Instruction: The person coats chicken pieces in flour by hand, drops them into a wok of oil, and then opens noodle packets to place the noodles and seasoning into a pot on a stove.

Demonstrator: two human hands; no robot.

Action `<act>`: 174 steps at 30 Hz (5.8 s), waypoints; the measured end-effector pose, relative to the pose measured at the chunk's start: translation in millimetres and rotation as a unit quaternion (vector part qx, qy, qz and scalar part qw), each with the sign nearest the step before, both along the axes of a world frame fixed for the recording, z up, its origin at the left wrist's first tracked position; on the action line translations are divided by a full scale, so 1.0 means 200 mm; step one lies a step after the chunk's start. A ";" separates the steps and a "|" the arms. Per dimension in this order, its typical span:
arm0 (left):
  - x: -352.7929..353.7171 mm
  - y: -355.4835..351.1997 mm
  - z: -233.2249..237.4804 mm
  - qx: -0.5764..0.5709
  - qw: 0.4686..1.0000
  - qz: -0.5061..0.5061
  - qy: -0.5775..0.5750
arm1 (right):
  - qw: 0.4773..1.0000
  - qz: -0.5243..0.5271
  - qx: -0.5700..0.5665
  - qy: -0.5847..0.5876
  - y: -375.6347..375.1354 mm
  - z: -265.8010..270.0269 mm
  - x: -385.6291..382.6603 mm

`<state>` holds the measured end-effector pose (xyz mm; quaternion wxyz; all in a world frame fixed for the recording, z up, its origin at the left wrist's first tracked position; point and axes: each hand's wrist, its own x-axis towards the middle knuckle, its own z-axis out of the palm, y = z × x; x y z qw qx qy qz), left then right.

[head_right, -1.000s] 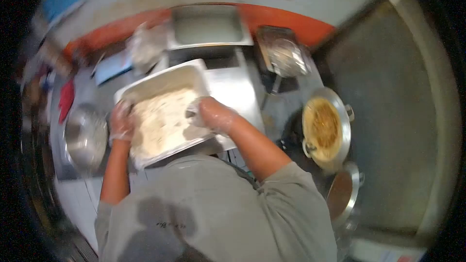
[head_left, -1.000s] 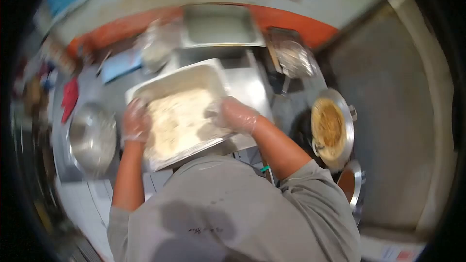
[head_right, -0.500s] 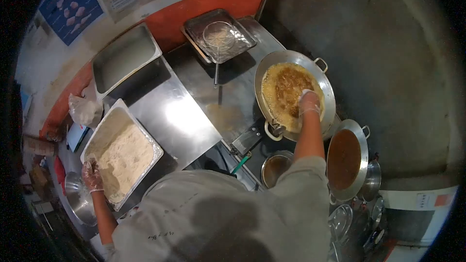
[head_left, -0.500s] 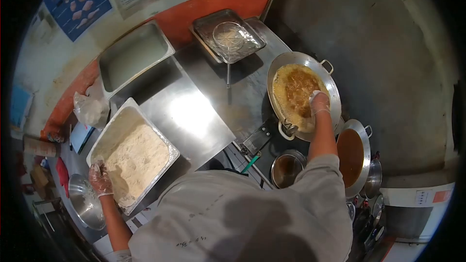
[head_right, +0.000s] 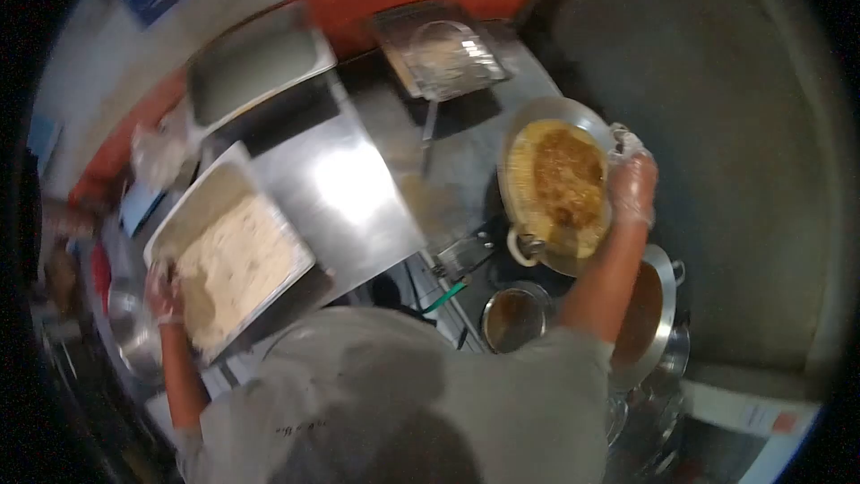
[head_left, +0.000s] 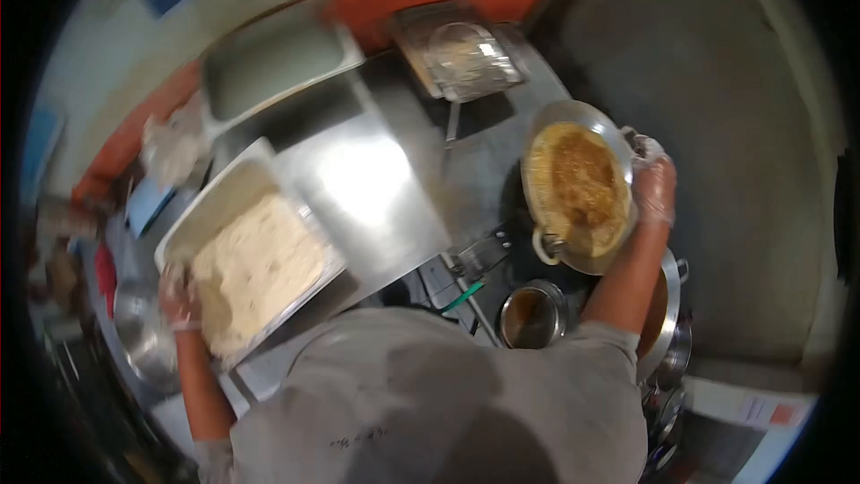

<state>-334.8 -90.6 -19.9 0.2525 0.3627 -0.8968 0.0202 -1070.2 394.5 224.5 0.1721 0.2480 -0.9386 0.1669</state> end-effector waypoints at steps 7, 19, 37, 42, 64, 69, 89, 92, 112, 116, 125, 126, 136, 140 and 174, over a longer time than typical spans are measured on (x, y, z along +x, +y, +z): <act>-0.15 0.13 0.18 0.016 0.998 0.052 0.025 | 0.842 0.539 0.009 -0.029 -1.23 -0.05 1.47; -0.19 0.16 0.28 0.110 0.975 0.018 0.193 | 0.634 0.564 0.528 -0.028 -2.14 -1.12 2.49; -0.22 0.16 0.22 0.122 0.969 0.080 0.198 | 0.404 0.514 0.379 -0.655 -2.09 -0.86 2.52; -0.18 0.17 0.28 0.092 0.969 0.054 0.225 | 0.578 0.561 0.175 -0.566 -2.15 -0.93 2.13; -0.21 0.16 0.16 0.294 0.859 0.019 0.418 | 0.587 0.762 0.261 -0.087 -2.16 -1.00 2.15; -0.19 0.16 0.31 0.197 0.915 0.006 0.351 | 0.656 0.681 0.321 -0.045 -2.14 -1.12 2.23; -0.17 0.17 0.07 -0.017 0.977 0.081 0.196 | 0.769 0.575 0.188 -0.207 -1.86 -0.97 1.97; -0.14 0.14 0.08 0.144 0.968 0.083 0.190 | 0.744 0.451 0.028 -0.492 -1.84 -0.91 1.91; -0.08 0.06 0.05 0.224 0.927 -0.046 0.297 | 0.957 -0.067 0.244 -0.142 0.71 -1.50 -1.26; -0.07 0.07 0.11 0.187 0.968 0.011 0.165 | 0.982 -0.085 0.170 -0.022 0.20 -0.75 -0.62; -0.14 0.14 0.16 -0.049 0.988 0.031 0.141 | 0.809 0.578 -0.059 -0.087 -1.55 -0.15 1.56; -0.17 0.15 0.24 0.046 0.983 0.038 0.176 | 0.795 0.586 0.073 -0.135 -1.69 -0.26 1.71; -0.20 0.14 0.28 0.154 0.950 0.045 0.267 | 0.722 0.555 0.411 -0.030 -2.20 -1.31 2.51; -0.20 0.17 0.39 0.205 0.932 0.048 0.295 | 0.695 0.641 0.319 -0.070 -2.25 -1.31 2.68; -0.22 0.16 0.28 0.206 0.931 0.058 0.295 | 0.674 0.525 0.478 -0.206 -1.88 -1.30 1.79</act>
